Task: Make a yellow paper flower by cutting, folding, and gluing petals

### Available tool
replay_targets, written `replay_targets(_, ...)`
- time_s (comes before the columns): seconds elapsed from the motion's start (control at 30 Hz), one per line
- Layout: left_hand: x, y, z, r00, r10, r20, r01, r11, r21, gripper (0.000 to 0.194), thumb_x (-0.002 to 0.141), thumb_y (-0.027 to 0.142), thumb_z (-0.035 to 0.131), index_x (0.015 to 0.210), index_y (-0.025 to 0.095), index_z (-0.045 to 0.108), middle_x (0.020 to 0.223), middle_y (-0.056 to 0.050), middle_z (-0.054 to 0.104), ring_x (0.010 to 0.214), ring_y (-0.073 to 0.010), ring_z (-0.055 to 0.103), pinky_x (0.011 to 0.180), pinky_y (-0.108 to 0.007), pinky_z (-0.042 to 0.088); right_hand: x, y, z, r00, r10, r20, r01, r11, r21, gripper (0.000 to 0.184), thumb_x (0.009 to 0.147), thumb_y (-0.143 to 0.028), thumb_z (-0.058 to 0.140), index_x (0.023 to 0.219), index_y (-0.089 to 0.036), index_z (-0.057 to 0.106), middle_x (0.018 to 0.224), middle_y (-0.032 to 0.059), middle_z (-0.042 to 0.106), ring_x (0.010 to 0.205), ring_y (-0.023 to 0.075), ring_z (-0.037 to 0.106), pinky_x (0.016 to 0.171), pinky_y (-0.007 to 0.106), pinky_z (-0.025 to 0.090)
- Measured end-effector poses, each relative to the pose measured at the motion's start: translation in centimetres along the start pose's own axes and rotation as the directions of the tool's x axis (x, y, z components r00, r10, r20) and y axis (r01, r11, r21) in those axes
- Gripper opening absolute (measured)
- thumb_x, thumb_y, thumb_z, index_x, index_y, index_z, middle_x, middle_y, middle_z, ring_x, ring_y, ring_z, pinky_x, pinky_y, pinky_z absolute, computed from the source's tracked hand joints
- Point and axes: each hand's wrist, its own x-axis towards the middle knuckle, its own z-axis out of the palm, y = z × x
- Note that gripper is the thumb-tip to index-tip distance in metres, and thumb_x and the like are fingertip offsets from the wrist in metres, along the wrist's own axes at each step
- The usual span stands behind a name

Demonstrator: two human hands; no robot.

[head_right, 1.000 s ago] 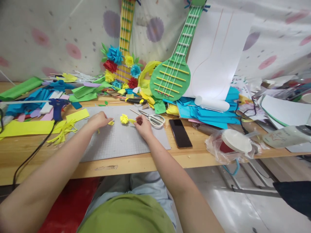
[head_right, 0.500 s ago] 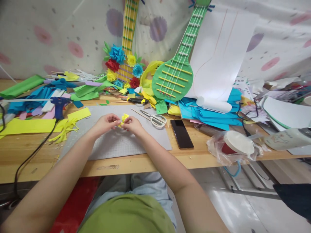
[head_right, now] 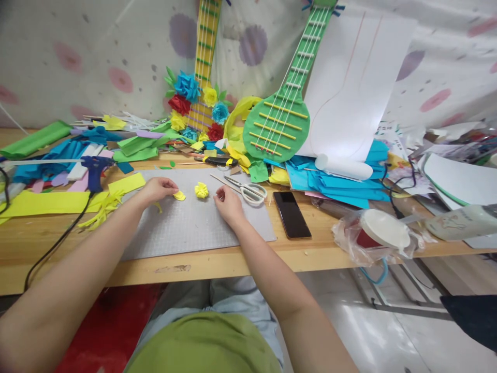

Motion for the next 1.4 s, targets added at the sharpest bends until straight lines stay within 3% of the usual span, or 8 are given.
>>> replay_targets(0.17, 0.0, 0.2, 0.1, 0.997, -0.059, 0.052, 0.061, 0.998, -0.035, 0.021, 0.041, 0.023, 0.073, 0.055, 0.015, 0.060, 0.048, 0.001, 0.057, 0.046, -0.0098, 0.046, 0.048, -0.022, 0.032, -0.1, 0.9, 0.2, 1.000, 0.017, 0.006, -0.017, 1.000, -0.012, 0.009, 0.069, -0.021, 0.054, 0.077, -0.019, 0.051, 0.070, -0.0021, 0.057, 0.063, 0.0110, 0.052, 0.064, 0.025, 0.042)
replay_targets(0.27, 0.5, -0.2, 0.1, 0.998, -0.039, 0.053, 0.041, 0.999, -0.030, 0.023, 0.040, 0.025, 0.074, 0.055, 0.016, 0.059, 0.049, 0.001, 0.057, 0.047, -0.0105, 0.048, 0.050, -0.023, 0.034, 0.0, 1.1, 0.3, 1.000, 0.016, 0.016, -0.016, 1.000, -0.025, 0.009, 0.069, -0.021, 0.054, 0.077, -0.020, 0.051, 0.069, -0.0021, 0.057, 0.062, 0.0108, 0.052, 0.064, 0.025, 0.042)
replay_targets(0.5, 1.1, -1.1, 0.3, 0.999, 0.033, -0.010, -0.031, 0.985, 0.167, 0.014, 0.053, 0.029, 0.067, 0.057, 0.017, 0.060, 0.050, 0.002, 0.056, 0.049, -0.0111, 0.048, 0.050, -0.024, 0.034, -0.3, 1.0, 0.3, 0.999, 0.016, 0.029, -0.015, 0.999, -0.045, 0.009, 0.070, -0.021, 0.054, 0.079, -0.020, 0.052, 0.069, -0.0028, 0.057, 0.062, 0.0102, 0.052, 0.063, 0.025, 0.041)
replay_targets(0.7, 1.2, -1.1, 0.2, 0.996, 0.068, -0.053, -0.047, 0.943, 0.330, 0.019, 0.057, 0.036, 0.066, 0.058, 0.018, 0.059, 0.055, 0.001, 0.058, 0.051, -0.0121, 0.048, 0.049, -0.025, 0.032, -0.3, 0.9, 0.3, 0.999, 0.014, 0.039, -0.012, 0.999, -0.043, 0.009, 0.070, -0.022, 0.054, 0.078, -0.020, 0.052, 0.069, -0.0028, 0.057, 0.061, 0.0103, 0.052, 0.062, 0.024, 0.041)
replay_targets(1.07, 0.9, -1.0, -0.1, 0.994, 0.067, -0.081, -0.030, 0.921, 0.388, 0.027, 0.060, 0.046, 0.062, 0.069, 0.021, 0.069, 0.064, -0.001, 0.065, 0.060, -0.0159, 0.056, 0.052, -0.025, 0.035, -0.5, 0.7, 0.1, 1.000, -0.010, 0.029, 0.012, 0.999, -0.046, 0.009, 0.069, -0.023, 0.052, 0.078, -0.021, 0.051, 0.068, -0.0024, 0.057, 0.061, 0.0113, 0.052, 0.062, 0.025, 0.042)
replay_targets(1.4, 0.7, -1.8, -0.2, 0.991, 0.124, -0.051, -0.102, 0.941, 0.322, 0.042, 0.062, 0.052, 0.059, 0.088, 0.021, 0.071, 0.090, -0.003, 0.070, 0.080, -0.0191, 0.061, 0.070, -0.025, 0.042, 3.7, -2.3, -2.6, 0.985, -0.129, -0.116, 0.123, 0.991, -0.053, 0.010, 0.070, -0.026, 0.050, 0.079, -0.020, 0.052, 0.073, 0.0003, 0.060, 0.064, 0.0129, 0.053, 0.064, 0.027, 0.041)
